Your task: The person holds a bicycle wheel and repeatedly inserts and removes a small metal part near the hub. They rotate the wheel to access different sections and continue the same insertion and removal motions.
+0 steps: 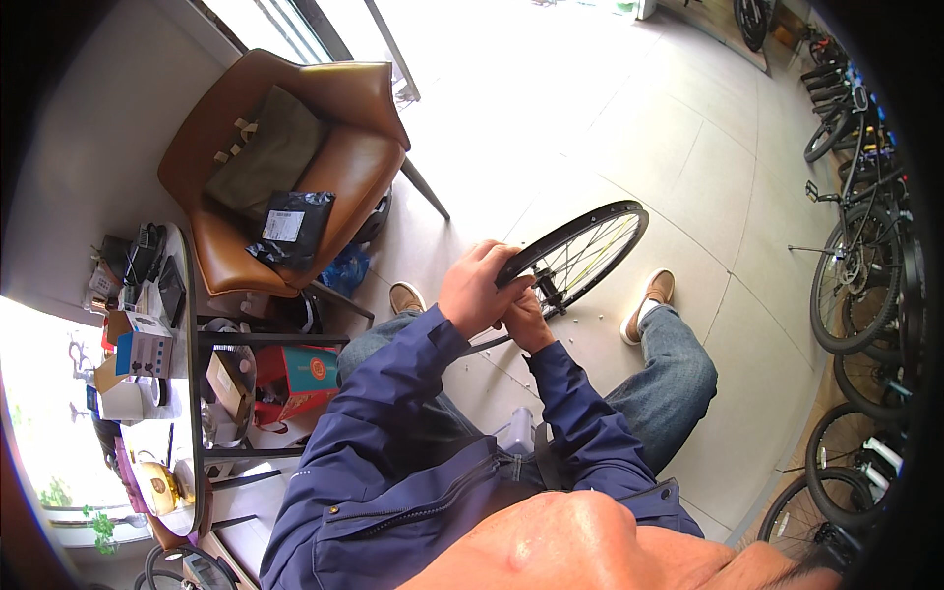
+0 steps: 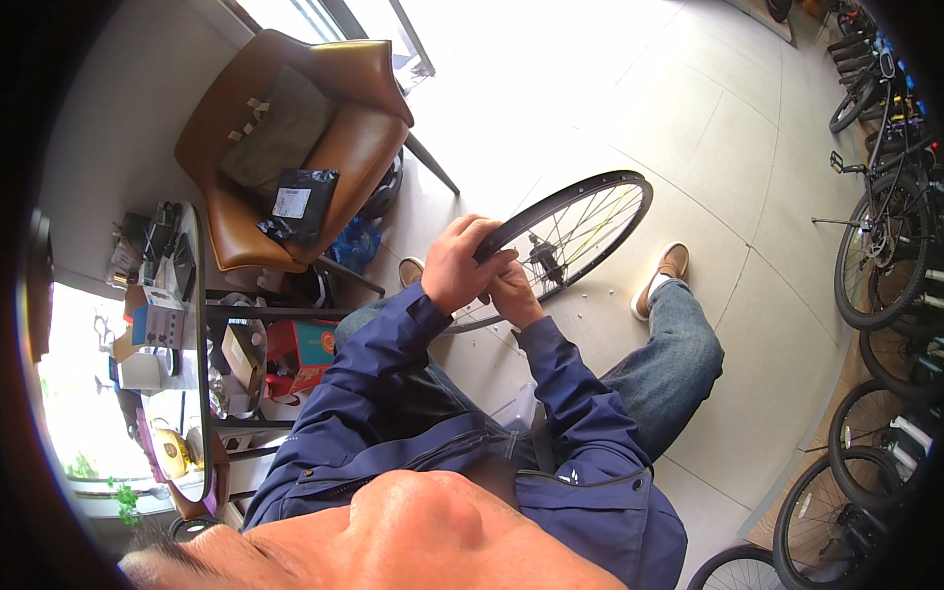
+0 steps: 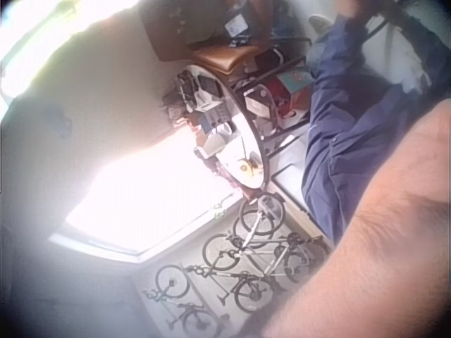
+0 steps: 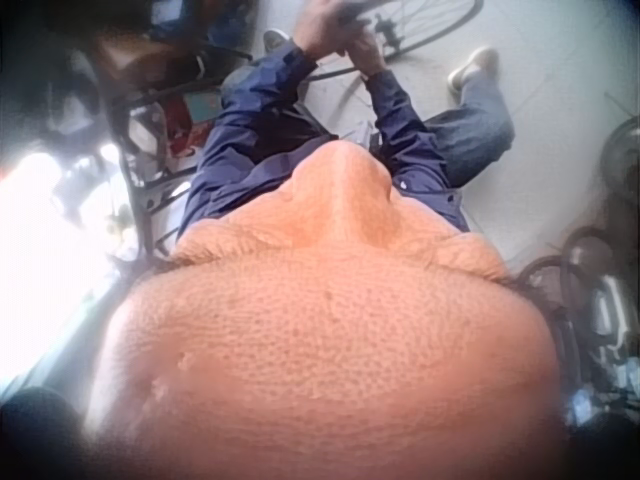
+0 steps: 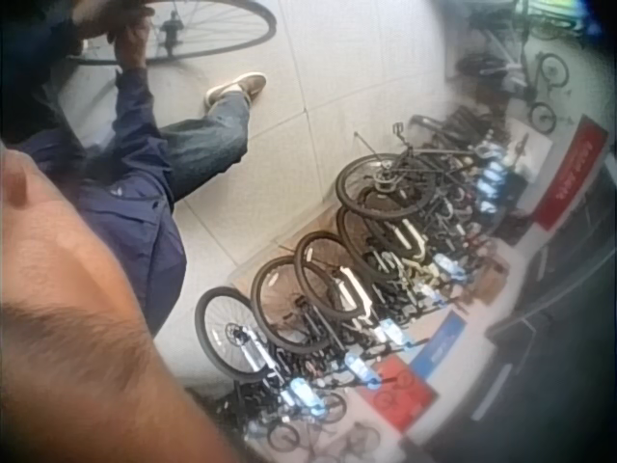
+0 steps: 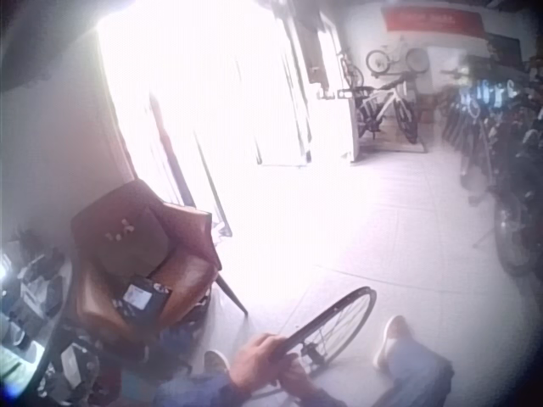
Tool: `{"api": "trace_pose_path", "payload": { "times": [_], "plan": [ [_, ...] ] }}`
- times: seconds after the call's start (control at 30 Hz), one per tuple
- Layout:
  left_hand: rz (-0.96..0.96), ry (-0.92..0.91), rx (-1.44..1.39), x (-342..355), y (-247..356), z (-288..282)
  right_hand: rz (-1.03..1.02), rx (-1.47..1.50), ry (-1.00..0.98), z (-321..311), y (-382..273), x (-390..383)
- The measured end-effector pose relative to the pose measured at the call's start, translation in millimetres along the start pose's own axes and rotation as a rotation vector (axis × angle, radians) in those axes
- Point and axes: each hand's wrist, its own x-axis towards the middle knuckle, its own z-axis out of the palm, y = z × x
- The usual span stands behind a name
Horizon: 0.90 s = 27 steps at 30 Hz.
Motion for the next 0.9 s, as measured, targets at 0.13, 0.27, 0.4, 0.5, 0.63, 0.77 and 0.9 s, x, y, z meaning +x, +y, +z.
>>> {"api": "trace_pose_path", "payload": {
  "times": [0.13, 0.27, 0.4, 0.5, 0.63, 0.77, 0.9],
  "plan": [
    [-0.005, 0.005, 0.009, 0.5, -1.1, 0.3, -0.013, -0.002, -0.036, 0.7, -0.7, -0.3],
    [-0.016, 0.001, 0.01, 0.0, -1.4, 0.6, -0.029, -0.011, -0.031, 0.3, -0.8, -1.0],
    [-0.028, -0.005, 0.014, -0.1, -1.2, 0.4, -0.032, -0.026, 0.005, 1.8, 1.5, -0.2],
    [-0.014, 0.0, 0.019, 0.2, -1.3, -0.1, -0.022, 0.002, 0.006, 2.1, 2.3, -0.1],
    [-0.019, -0.005, 0.021, -0.1, -1.5, -0.2, -0.027, -0.015, -0.011, 1.7, 0.9, -1.3],
    [-0.018, -0.007, 0.014, -0.6, -1.5, 0.2, -0.023, 0.009, 0.011, 3.2, 1.2, -0.6],
    [-0.034, -0.015, 0.013, 0.0, -1.6, -0.1, -0.036, -0.017, -0.019, 1.6, 2.1, -0.7]
  ]
}}
